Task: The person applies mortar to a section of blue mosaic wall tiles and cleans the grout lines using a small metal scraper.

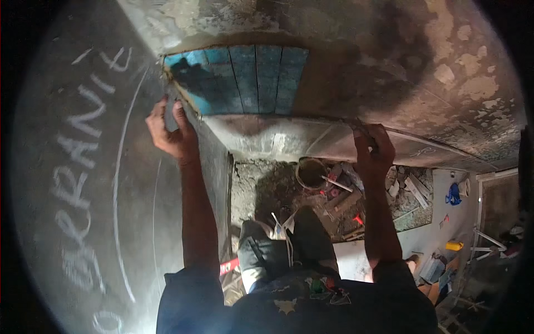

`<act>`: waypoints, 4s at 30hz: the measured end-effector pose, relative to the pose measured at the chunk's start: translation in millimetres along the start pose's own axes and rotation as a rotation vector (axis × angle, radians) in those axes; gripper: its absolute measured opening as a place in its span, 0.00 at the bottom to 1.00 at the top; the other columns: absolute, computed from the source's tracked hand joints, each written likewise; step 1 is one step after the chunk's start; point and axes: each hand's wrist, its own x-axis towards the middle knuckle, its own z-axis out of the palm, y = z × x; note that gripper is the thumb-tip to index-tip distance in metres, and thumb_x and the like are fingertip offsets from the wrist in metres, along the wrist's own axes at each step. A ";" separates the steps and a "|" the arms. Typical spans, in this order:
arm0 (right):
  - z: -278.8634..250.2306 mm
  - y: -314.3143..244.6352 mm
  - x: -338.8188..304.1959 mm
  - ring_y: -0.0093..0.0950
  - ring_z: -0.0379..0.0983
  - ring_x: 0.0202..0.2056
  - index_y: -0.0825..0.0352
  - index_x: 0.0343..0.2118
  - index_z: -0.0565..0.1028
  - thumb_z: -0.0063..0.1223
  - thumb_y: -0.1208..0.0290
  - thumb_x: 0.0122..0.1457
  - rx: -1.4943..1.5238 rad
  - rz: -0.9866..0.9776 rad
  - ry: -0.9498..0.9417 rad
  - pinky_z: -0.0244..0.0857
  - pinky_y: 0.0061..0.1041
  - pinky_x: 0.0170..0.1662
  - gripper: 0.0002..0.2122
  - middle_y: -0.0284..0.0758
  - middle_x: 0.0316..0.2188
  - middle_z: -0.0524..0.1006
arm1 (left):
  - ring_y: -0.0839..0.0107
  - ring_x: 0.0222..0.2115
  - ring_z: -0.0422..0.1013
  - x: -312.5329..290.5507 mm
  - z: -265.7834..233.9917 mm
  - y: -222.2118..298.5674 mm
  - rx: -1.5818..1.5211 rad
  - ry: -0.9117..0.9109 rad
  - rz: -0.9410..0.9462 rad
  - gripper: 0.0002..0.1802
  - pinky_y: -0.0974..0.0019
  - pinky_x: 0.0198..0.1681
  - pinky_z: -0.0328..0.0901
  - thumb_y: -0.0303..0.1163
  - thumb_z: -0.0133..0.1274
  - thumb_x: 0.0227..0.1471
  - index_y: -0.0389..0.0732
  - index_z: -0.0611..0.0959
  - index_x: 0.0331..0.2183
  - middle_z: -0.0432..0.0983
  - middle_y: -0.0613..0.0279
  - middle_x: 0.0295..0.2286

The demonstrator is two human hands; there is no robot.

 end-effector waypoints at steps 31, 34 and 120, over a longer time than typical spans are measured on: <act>190.0 176.4 -50.1 0.27 0.80 0.38 0.72 0.45 0.82 0.67 0.79 0.60 0.209 -0.642 0.461 0.73 0.27 0.42 0.11 0.38 0.40 0.83 | 0.41 0.39 0.82 55.9 65.4 -88.6 0.471 0.374 0.368 0.11 0.49 0.46 0.76 0.37 0.61 0.60 0.47 0.92 0.43 0.86 0.44 0.35; 188.2 196.0 -66.9 0.27 0.79 0.38 0.73 0.45 0.81 0.66 0.82 0.58 0.250 -0.587 0.485 0.73 0.26 0.42 0.11 0.38 0.41 0.83 | 0.43 0.35 0.82 51.6 66.4 -86.4 0.468 0.371 0.399 0.08 0.47 0.41 0.77 0.34 0.60 0.59 0.44 0.90 0.38 0.86 0.47 0.34; 372.2 -107.6 146.2 0.46 0.83 0.38 0.63 0.42 0.84 0.64 0.65 0.61 -0.520 -1.231 0.402 0.77 0.46 0.42 0.10 0.43 0.36 0.84 | 0.60 0.64 0.63 -90.0 134.0 -84.8 0.071 0.277 0.020 0.30 0.44 0.64 0.50 0.36 0.58 0.58 0.42 0.78 0.61 0.72 0.58 0.61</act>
